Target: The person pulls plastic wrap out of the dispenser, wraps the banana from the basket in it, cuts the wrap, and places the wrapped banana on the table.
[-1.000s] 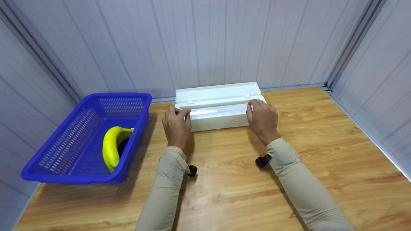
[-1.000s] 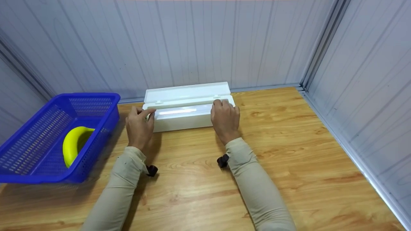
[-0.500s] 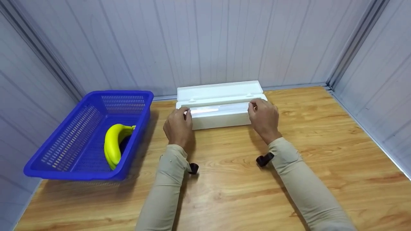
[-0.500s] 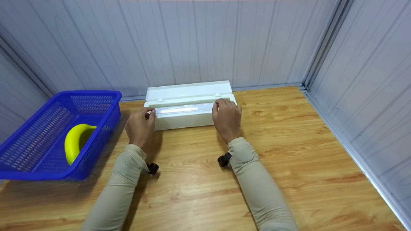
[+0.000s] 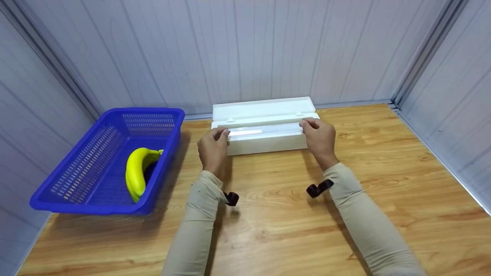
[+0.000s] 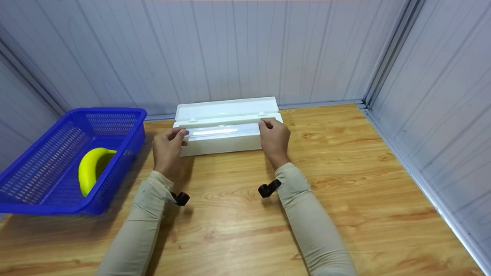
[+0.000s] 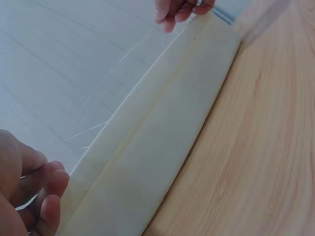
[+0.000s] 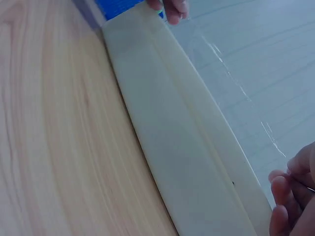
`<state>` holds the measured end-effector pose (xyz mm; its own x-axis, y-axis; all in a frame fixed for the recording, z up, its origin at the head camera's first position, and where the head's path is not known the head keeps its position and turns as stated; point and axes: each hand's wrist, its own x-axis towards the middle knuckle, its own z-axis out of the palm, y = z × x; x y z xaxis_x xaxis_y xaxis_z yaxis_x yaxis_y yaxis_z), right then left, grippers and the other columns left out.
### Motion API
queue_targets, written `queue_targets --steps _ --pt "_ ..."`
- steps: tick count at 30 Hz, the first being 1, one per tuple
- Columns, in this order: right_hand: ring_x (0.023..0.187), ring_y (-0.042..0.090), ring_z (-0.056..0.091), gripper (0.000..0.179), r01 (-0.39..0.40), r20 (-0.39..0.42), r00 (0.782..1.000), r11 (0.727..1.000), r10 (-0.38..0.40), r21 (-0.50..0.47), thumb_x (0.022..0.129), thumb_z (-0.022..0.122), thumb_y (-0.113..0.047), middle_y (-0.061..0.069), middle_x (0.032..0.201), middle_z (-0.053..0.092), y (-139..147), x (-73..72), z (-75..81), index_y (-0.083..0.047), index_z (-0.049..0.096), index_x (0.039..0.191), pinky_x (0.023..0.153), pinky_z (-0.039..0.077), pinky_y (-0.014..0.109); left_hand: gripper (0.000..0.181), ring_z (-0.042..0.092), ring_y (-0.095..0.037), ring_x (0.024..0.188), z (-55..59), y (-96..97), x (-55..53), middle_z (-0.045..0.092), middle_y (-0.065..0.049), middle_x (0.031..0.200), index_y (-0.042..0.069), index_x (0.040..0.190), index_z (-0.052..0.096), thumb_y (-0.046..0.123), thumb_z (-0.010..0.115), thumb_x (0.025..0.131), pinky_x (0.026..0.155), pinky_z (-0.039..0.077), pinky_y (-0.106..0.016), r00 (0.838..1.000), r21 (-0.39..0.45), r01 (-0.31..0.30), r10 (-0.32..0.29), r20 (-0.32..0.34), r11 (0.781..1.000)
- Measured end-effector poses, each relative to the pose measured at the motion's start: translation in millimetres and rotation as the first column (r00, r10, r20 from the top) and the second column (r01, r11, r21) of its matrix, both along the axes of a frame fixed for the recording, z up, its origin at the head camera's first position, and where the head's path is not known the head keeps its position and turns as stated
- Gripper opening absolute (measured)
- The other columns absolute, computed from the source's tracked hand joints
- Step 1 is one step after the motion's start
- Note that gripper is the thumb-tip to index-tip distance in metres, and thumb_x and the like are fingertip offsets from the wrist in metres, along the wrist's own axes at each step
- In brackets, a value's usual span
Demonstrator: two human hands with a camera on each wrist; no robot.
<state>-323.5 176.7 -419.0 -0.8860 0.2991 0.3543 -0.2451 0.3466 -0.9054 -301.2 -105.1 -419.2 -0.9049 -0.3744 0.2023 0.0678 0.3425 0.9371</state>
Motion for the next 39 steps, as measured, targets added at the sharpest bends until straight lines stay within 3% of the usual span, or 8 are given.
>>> queue_targets --steps 3,8,18,26,34,39 --pt "0.074 0.013 0.065 0.02 -0.009 0.032 0.999 0.996 0.012 -0.086 0.092 0.072 -0.014 0.018 0.09 0.072 0.6 -0.1 0.2 0.002 0.077 0.101 0.065 0.052 0.021 0.014 0.066 -0.015 0.074 0.5 0.9 -0.9 0.074 -0.004 0.09 0.011 0.103 0.078 0.019 0.07 0.096 0.066 0.05 -0.029 1.0 0.102 0.016 -0.016 0.005 0.995" --pt "0.075 0.016 0.065 0.019 -0.048 0.017 0.999 0.982 0.052 -0.184 0.091 0.072 -0.008 0.018 0.091 0.072 0.7 -0.2 1.1 0.006 0.074 0.103 0.066 0.055 0.022 0.014 0.068 -0.019 0.079 3.0 1.3 -1.9 0.074 -0.008 0.095 0.004 0.102 0.077 0.012 0.067 0.096 0.073 0.054 -0.029 0.998 0.255 0.056 -0.053 -0.02 0.965" --pt "0.071 0.016 0.062 0.019 -0.074 -0.027 0.997 0.95 0.069 -0.305 0.09 0.066 0.003 0.011 0.081 0.067 -1.8 0.1 5.4 0.014 0.066 0.106 0.065 0.054 0.023 0.018 0.069 -0.02 0.081 6.6 -1.3 -2.8 0.071 -0.016 0.099 0.0 0.106 0.075 0.013 0.066 0.097 0.072 0.052 -0.028 0.994 0.235 0.106 -0.1 -0.038 0.966" --pt "0.089 0.031 0.066 0.023 -0.069 0.031 0.996 0.93 0.086 -0.361 0.091 0.064 0.002 0.011 0.089 0.066 -2.9 2.8 11.9 0.014 0.065 0.111 0.072 0.057 0.027 0.014 0.068 -0.015 0.079 10.8 -1.2 -1.5 0.07 -0.013 0.097 0.001 0.104 0.074 0.009 0.066 0.096 0.072 0.053 -0.025 0.995 0.304 0.1 -0.098 -0.023 0.947" --pt "0.085 0.02 0.066 0.023 -0.082 0.059 0.991 0.895 0.12 -0.438 0.094 0.063 0.001 0.01 0.09 0.066 -2.5 3.3 17.3 0.014 0.064 0.113 0.074 0.057 0.027 0.015 0.069 -0.017 0.083 13.4 -1.4 -0.8 0.07 -0.008 0.094 0.0 0.105 0.074 0.009 0.067 0.096 0.077 0.052 -0.027 0.993 0.368 0.115 -0.108 -0.039 0.923" --pt "0.082 0.023 0.066 0.023 -0.081 0.073 0.989 0.882 0.129 -0.464 0.094 0.062 0.001 0.008 0.088 0.067 -1.9 3.6 19.5 0.014 0.064 0.112 0.074 0.058 0.028 0.017 0.069 -0.018 0.087 12.9 -2.6 -1.4 0.071 -0.009 0.097 -0.001 0.107 0.074 0.01 0.066 0.096 0.084 0.052 -0.03 0.992 0.397 0.127 -0.123 -0.037 0.909"
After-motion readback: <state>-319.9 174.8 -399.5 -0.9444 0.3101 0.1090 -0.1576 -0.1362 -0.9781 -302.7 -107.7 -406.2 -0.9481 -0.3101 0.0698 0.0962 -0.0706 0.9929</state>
